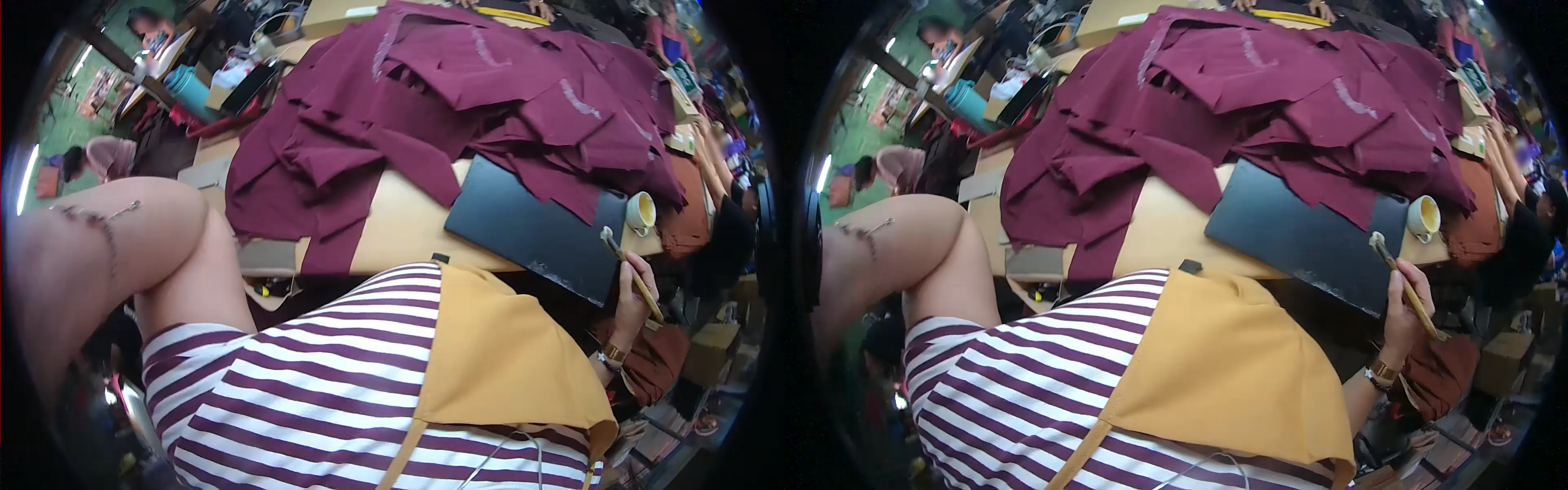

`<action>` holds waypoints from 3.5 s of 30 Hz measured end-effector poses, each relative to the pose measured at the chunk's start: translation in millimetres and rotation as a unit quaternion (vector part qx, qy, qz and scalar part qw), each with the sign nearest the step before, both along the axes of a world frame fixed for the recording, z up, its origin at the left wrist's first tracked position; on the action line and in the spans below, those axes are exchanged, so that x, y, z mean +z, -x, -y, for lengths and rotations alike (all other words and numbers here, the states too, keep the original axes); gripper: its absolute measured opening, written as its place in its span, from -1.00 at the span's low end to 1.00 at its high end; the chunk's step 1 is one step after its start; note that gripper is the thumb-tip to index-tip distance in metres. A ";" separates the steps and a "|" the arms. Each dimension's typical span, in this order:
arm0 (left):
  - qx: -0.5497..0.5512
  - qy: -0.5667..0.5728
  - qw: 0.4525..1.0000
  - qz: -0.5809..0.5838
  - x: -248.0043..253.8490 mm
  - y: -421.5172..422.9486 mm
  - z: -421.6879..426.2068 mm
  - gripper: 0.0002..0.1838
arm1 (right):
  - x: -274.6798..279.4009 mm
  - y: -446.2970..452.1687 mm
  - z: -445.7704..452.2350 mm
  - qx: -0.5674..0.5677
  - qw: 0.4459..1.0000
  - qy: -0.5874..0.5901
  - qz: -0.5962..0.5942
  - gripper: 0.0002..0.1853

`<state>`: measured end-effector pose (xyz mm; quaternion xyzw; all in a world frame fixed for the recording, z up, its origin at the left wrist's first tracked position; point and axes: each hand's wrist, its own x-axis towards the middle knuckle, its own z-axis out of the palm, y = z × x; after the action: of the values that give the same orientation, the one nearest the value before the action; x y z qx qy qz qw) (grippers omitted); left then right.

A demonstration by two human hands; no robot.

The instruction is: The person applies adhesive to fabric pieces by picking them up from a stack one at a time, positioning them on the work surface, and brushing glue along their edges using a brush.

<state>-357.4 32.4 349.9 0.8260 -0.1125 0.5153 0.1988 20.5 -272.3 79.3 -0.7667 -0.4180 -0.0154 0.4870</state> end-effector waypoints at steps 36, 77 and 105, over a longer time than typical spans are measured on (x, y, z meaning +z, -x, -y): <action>0.325 0.024 0.943 -0.076 -149.2 45.9 -90.2 -0.46 | 4.1 12.7 -104.9 0.162 0.986 0.045 0.014 -0.82; 0.145 0.013 0.917 -0.370 -386.1 -147.8 20.7 -0.33 | -63.2 38.8 -29.1 -0.117 0.978 0.014 0.173 -0.56; -0.329 0.500 0.757 -0.263 -329.6 -229.8 96.0 -0.97 | -106.9 50.6 -28.1 -0.213 0.925 -0.001 0.314 -0.46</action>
<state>-127.7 -63.7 20.3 0.6242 -0.0469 0.1638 0.7624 -30.2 -244.2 -27.5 -0.7930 -0.3762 -0.3595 0.3169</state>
